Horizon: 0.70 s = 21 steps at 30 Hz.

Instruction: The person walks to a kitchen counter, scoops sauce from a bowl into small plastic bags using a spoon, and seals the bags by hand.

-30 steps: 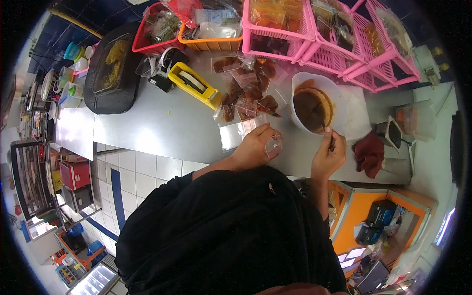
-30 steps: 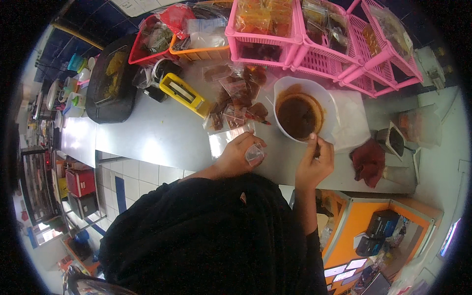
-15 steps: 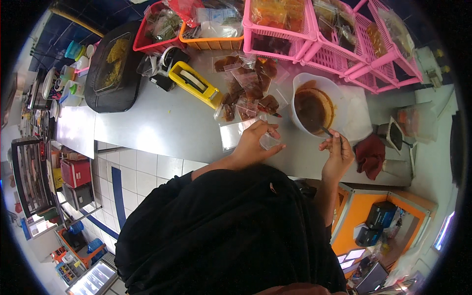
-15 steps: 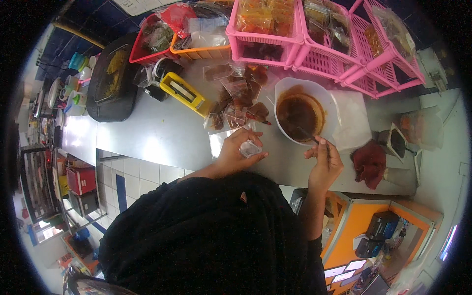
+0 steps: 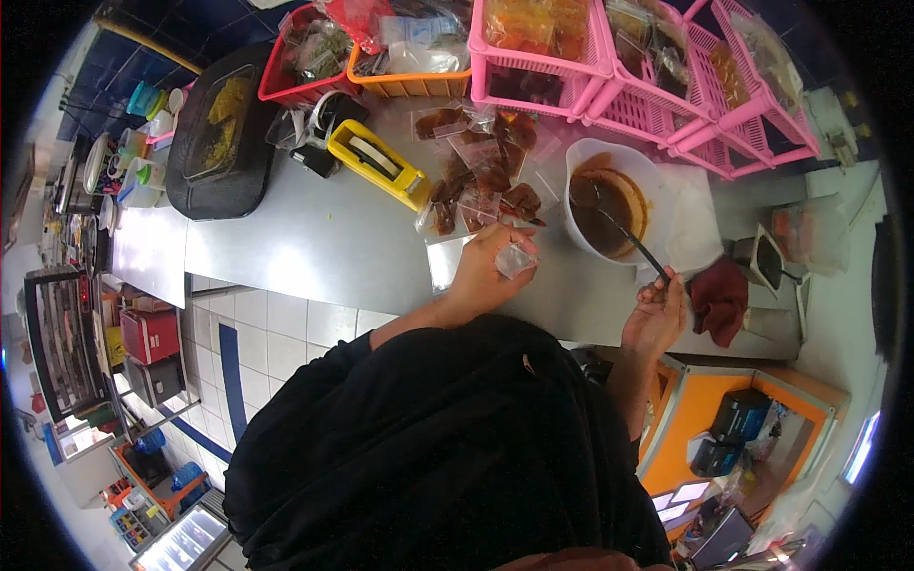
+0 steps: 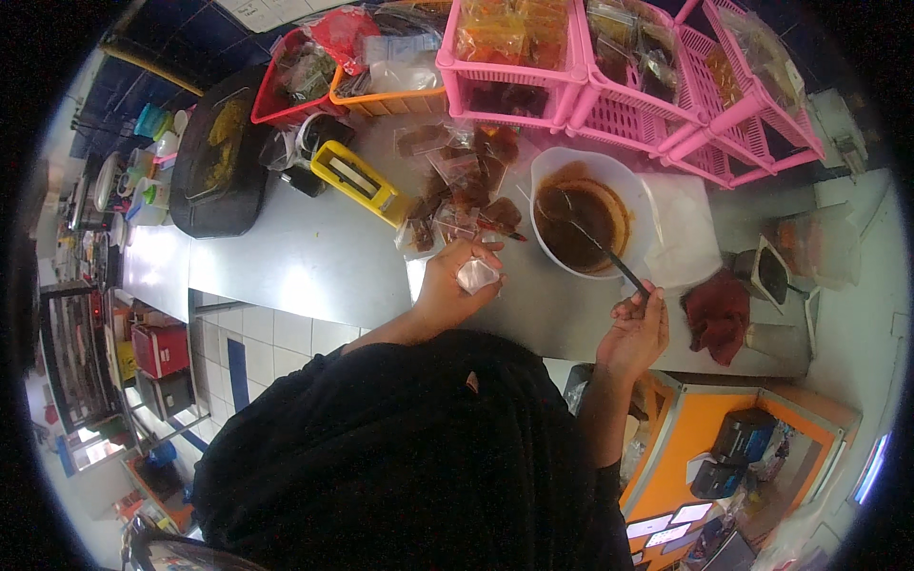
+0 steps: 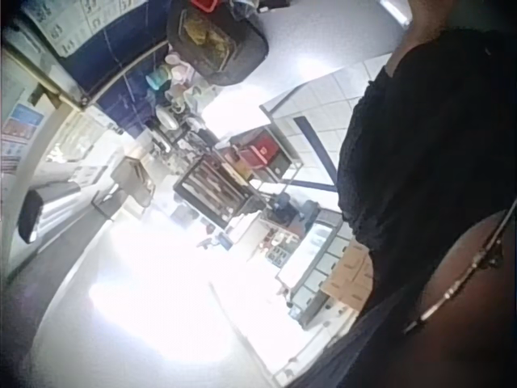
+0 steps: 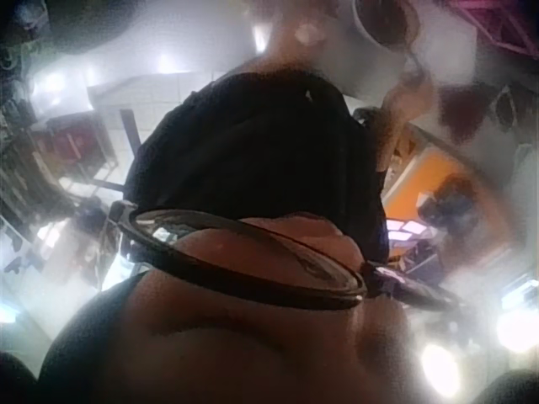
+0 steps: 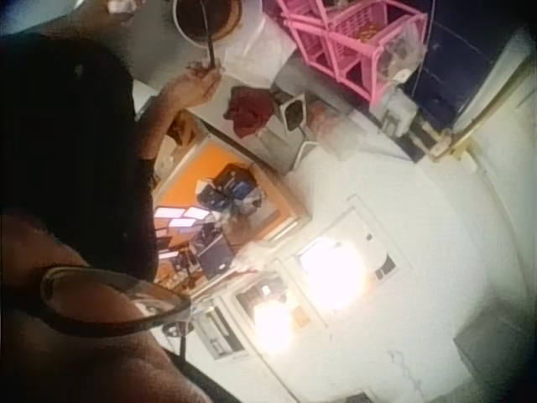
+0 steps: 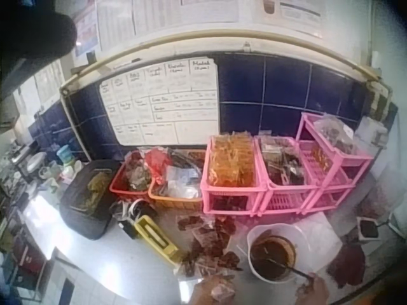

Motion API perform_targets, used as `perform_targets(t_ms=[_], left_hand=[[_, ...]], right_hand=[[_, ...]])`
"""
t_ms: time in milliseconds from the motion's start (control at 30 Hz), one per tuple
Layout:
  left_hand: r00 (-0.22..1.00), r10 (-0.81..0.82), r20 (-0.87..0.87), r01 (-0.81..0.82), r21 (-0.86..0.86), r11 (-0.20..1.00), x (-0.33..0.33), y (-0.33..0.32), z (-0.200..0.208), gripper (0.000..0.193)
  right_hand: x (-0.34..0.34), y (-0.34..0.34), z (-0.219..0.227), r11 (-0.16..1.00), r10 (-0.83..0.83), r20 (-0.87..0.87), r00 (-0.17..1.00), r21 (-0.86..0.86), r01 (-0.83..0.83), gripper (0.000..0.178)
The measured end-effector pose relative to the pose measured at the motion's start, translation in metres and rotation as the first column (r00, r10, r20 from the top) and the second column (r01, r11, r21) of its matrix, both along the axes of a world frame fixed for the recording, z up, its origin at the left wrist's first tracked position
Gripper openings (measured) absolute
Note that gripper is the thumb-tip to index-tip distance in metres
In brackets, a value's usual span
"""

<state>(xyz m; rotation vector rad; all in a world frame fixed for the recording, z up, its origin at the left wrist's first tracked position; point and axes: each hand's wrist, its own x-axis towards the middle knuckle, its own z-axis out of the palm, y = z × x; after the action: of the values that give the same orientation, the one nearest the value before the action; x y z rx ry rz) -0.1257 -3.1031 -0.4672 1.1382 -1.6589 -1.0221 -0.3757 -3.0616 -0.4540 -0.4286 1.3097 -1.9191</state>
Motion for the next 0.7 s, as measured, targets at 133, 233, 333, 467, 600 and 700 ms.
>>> perform_targets(t_ms=[133, 233, 333, 467, 600, 700], left_hand=[[0.999, 0.009, -0.048, -0.011, -0.039, 0.999, 0.0, -0.005, -0.004, 0.023], [1.0, 0.005, 0.0, -0.005, -0.027, 1.0, 0.0, -0.009, 0.004, 0.023], [0.997, 0.028, -0.075, -0.029, -0.005, 1.0, 0.0, -0.013, 0.001, 0.022], [0.999, 0.027, -0.034, -0.03, -0.099, 0.995, -0.002, -0.023, 0.001, 0.022], [0.999, 0.024, -0.03, -0.026, -0.092, 0.995, -0.006, -0.031, 0.005, 0.026], [0.998, 0.042, 0.035, -0.039, -0.079, 0.996, -0.013, -0.035, 0.018, 0.03]], right_hand=[[-0.001, 0.004, -0.007, 0.999, 0.011, 0.129, 0.992, -0.044, -0.005, 0.024], [-0.004, 0.006, -0.014, 0.999, -0.001, 0.18, 0.984, -0.045, 0.009, 0.024], [-0.001, 0.009, -0.013, 0.995, 0.037, 0.269, 0.962, -0.096, -0.011, 0.023], [0.003, 0.009, 0.001, 0.994, 0.014, 0.298, 0.954, -0.104, 0.018, 0.023], [0.017, 0.016, 0.026, 0.978, 0.131, 0.263, 0.956, -0.191, -0.081, 0.022], [0.027, 0.023, 0.042, 0.957, 0.196, 0.212, 0.957, -0.253, -0.14, 0.022]])
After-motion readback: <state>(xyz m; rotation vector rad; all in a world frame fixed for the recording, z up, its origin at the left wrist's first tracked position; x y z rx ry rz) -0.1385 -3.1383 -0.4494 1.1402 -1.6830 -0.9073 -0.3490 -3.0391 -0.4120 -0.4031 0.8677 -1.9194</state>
